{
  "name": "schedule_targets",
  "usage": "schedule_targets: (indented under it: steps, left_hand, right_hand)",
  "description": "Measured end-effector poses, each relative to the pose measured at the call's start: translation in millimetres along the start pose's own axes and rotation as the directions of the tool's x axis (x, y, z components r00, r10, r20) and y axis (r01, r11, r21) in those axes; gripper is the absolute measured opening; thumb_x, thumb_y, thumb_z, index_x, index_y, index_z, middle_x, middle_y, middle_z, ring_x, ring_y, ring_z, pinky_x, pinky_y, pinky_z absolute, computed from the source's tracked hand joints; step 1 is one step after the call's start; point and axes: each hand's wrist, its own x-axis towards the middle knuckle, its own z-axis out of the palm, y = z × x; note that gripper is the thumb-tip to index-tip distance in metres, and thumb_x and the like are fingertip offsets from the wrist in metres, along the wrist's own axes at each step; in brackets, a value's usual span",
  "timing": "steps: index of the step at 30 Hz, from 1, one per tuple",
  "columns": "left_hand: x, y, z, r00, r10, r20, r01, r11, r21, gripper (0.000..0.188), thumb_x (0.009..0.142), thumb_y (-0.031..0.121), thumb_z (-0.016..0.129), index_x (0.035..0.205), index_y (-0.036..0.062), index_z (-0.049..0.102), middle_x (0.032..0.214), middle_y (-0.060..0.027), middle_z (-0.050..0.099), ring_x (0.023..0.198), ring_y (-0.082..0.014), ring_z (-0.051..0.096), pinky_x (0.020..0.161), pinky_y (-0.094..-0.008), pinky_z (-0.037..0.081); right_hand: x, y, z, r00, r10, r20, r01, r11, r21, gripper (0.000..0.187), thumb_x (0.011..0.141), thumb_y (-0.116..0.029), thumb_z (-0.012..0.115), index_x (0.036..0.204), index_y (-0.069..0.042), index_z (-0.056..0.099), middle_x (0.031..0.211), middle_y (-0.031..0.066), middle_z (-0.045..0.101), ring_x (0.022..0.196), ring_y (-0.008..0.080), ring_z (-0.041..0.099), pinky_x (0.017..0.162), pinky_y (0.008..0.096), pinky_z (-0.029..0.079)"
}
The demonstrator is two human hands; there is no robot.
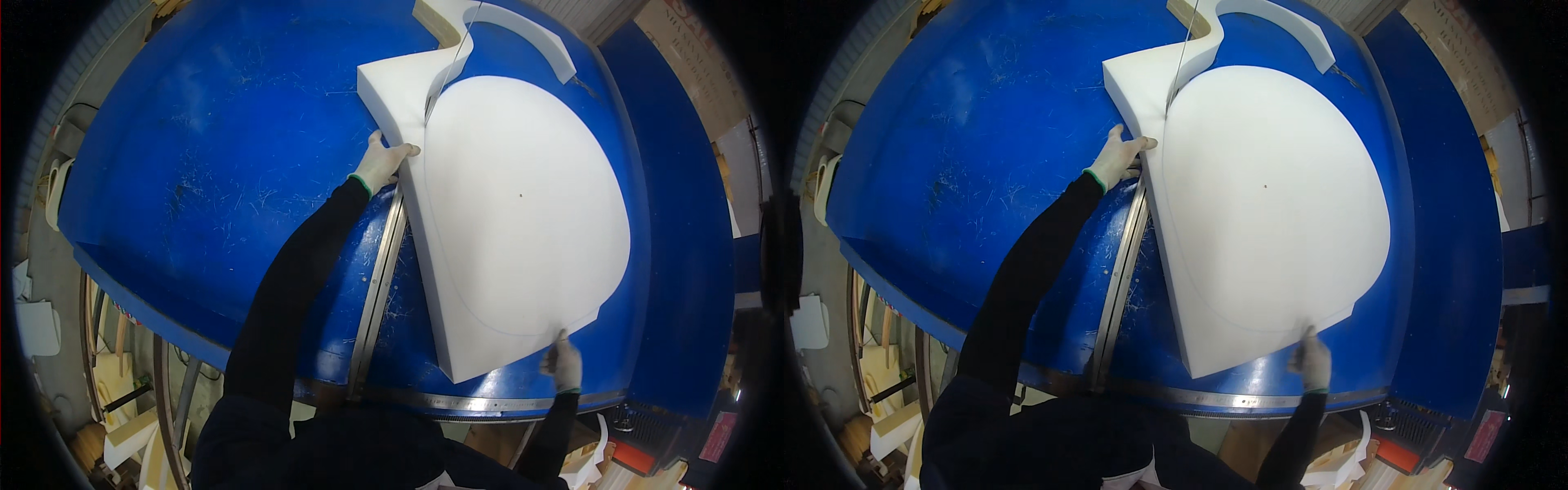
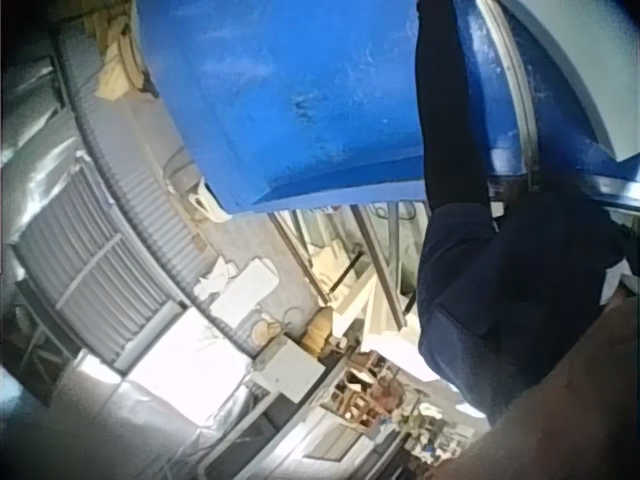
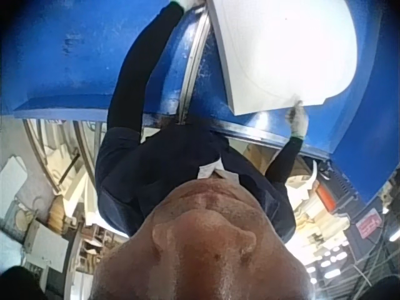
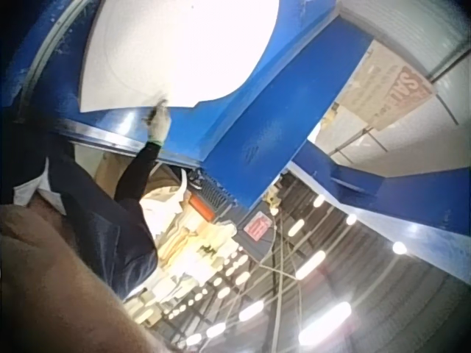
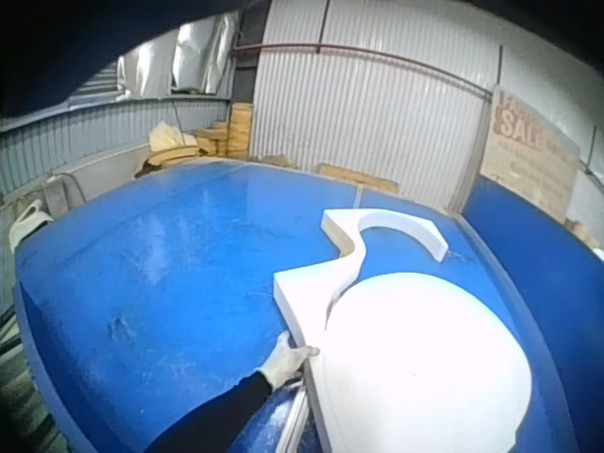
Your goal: The person uses a vertical band saw to cut a circular shape from a rectangular white foam sheet. They guide the foam through the blade, remove the offcuts, and then place a new foam sheet onto the table to begin the process again.
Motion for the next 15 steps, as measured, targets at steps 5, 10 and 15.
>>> schedule_targets:
  steps: [5,10,15]
  left_hand:
    - [-71,-1,9,0.976,-0.103,0.194,0.037,0.949,0.313,0.057,0.088,0.033,0.076,0.114,-0.0135,0.056,0.097,-0.0185,0.063,0.083,-0.0283,0.066,0.074,-0.0405,0.06]
    - [-89,-40,33,0.991,0.007,0.137,-0.049,0.952,0.303,0.041,0.089,0.029,0.07,0.092,-0.0116,0.069,0.078,-0.0152,0.067,0.071,-0.0231,0.067,0.064,-0.0344,0.054]
    - [-81,-57,39,0.996,0.05,0.078,-0.067,0.973,0.221,0.047,0.086,0.031,0.067,0.101,-0.0133,0.07,0.086,-0.0241,0.072,0.081,-0.0313,0.071,0.075,-0.0374,0.054]
  right_hand:
    - [106,-22,-80,0.93,-0.117,-0.347,0.145,0.988,0.054,0.059,0.092,-0.063,0.066,0.075,-0.01,0.046,0.056,0.0001,0.044,0.042,0.0119,0.043,0.038,0.0279,0.034]
    - [162,-24,-76,0.946,-0.119,-0.303,0.143,0.988,0.058,0.046,0.097,-0.053,0.064,0.085,-0.01,0.054,0.072,0.001,0.055,0.058,0.0125,0.055,0.048,0.0311,0.046]
    - [184,-3,-93,0.957,-0.173,-0.233,0.167,0.985,-0.045,0.035,0.101,-0.046,0.059,0.097,-0.011,0.059,0.083,0.0017,0.06,0.067,0.015,0.06,0.054,0.0334,0.051]
